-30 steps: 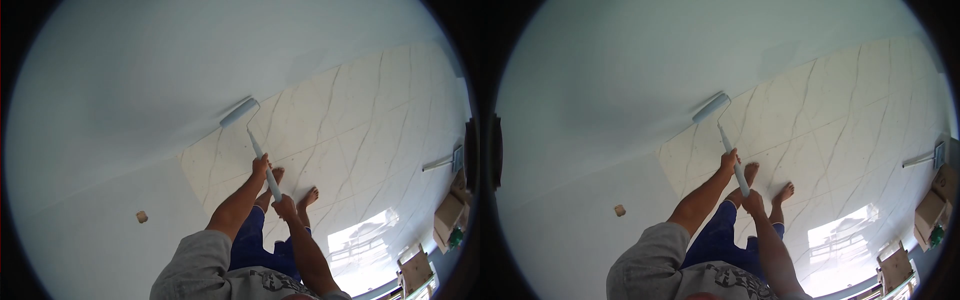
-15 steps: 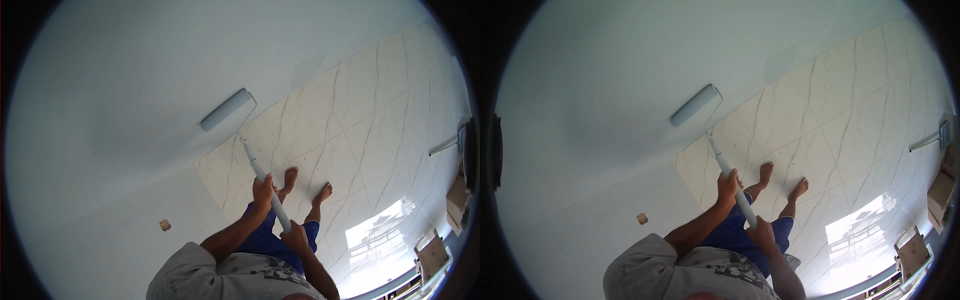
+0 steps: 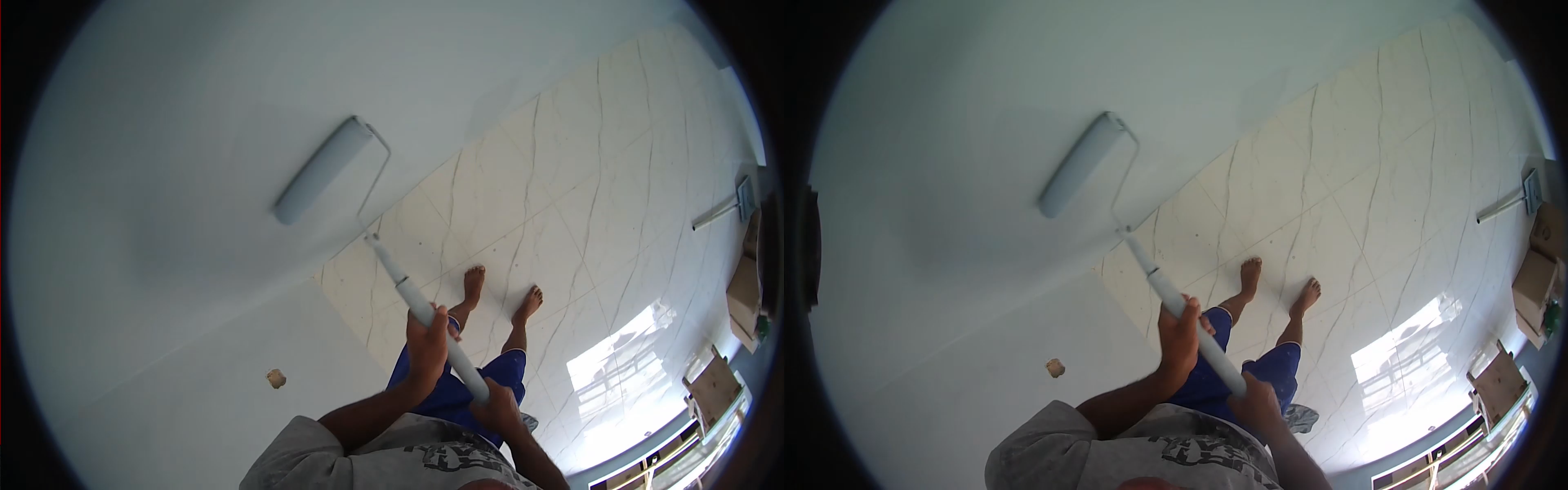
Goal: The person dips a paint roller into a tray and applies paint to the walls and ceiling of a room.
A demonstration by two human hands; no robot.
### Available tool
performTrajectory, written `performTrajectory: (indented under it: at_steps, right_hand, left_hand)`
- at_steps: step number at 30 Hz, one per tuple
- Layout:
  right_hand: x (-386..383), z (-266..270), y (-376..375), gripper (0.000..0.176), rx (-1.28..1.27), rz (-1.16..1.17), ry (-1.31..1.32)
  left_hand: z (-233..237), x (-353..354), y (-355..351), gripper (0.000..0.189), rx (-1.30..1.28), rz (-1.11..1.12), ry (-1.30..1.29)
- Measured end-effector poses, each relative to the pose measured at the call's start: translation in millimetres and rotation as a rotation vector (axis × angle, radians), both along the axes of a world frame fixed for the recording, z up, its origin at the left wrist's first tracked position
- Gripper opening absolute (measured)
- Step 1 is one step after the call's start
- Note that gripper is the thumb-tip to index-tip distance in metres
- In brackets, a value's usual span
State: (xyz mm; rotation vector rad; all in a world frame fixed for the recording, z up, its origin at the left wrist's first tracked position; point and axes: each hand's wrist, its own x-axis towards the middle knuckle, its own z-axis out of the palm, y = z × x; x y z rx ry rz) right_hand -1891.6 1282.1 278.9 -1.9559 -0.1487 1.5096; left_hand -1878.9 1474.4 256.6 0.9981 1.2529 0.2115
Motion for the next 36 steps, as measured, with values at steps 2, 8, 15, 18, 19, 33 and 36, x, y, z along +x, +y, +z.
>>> performTrajectory:
  at_steps: [2,8,15,18,19,33,36]
  right_hand:
    - [6,-36,1,0.029,-0.013,-0.039,-0.019]
    - [10,-203,23,0.025,0.017,-0.054,-0.090]
    - [35,-267,63,0.022,-0.033,-0.186,0.130]
    - [32,-240,41,0.024,-0.007,-0.111,0.039]
    - [19,-230,28,0.025,0.039,-0.078,-0.043]
    - [19,11,28,0.033,0.210,0.071,-0.172]
    - [42,43,62,0.031,0.293,0.090,-0.255]
  left_hand:
    - [-48,13,1,0.016,-0.061,-0.004,0.044]
    - [-241,31,21,0.021,-0.046,-0.073,0.175]
    - [-371,40,53,0.025,-0.106,0.008,0.238]
    - [-329,29,35,0.027,-0.043,-0.108,0.215]
    - [-293,29,27,0.029,-0.003,-0.131,0.191]
    - [88,19,12,0.020,0.350,0.034,-0.085]
    - [142,27,33,0.017,0.503,0.137,-0.268]
